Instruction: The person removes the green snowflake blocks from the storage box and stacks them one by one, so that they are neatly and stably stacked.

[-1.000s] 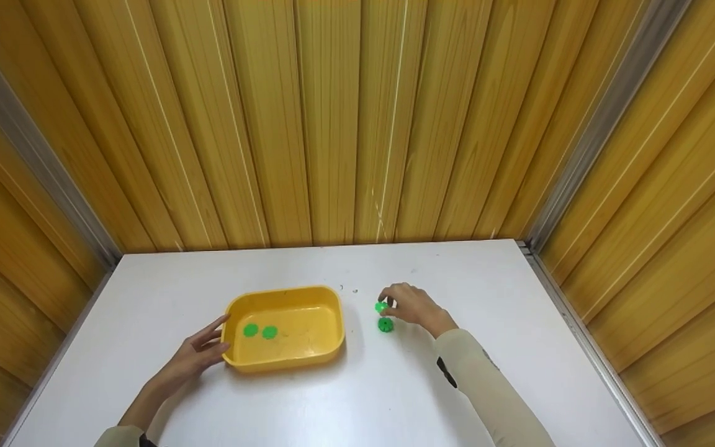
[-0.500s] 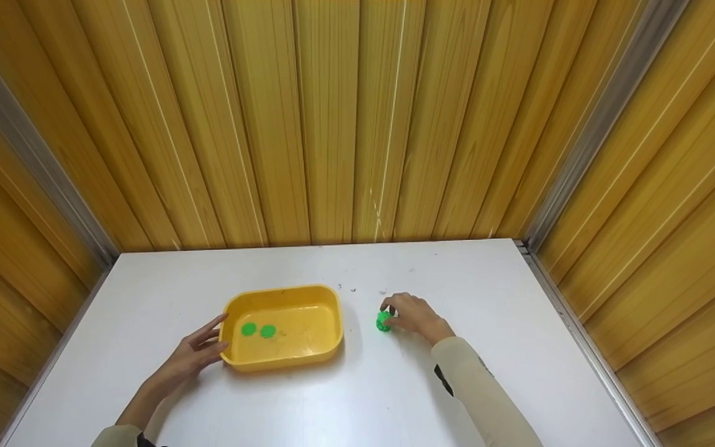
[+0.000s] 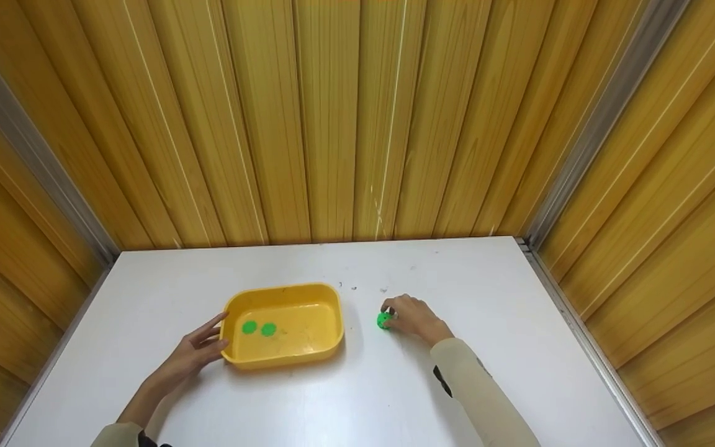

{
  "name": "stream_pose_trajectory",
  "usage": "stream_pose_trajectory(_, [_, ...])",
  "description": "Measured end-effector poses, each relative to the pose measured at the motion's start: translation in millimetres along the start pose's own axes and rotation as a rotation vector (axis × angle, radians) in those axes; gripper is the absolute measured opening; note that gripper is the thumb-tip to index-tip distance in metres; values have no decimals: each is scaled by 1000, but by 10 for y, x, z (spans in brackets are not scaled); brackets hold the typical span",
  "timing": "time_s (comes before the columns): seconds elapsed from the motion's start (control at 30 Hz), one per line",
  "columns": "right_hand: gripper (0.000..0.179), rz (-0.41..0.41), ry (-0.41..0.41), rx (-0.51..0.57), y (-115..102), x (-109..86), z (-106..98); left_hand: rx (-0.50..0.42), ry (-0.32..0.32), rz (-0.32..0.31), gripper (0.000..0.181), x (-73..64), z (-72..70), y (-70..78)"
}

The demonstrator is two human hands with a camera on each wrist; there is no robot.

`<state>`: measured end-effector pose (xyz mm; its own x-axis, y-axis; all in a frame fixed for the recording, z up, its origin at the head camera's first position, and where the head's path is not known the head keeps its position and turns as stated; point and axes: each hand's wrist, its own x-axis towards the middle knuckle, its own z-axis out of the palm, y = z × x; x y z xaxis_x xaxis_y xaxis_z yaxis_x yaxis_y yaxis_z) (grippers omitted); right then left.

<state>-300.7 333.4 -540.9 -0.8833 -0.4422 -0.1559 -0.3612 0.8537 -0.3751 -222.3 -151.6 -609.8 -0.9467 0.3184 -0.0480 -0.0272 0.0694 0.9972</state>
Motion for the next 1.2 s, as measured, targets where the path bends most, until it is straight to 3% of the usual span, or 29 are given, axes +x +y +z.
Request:
stream_pose_trajectory(0.43, [26,-7,43,-25,-10,-20,52,-9,14,-29,71,4,10,40])
stream_pose_trajectory(0.93, [27,61,50,-22,-6,4,79,-20,10,-30,73,28,5,15])
stream_pose_trajectory(1.2, [36,46,48,-18,-24,-31,50,-28,3,-24,72,19,-2,8])
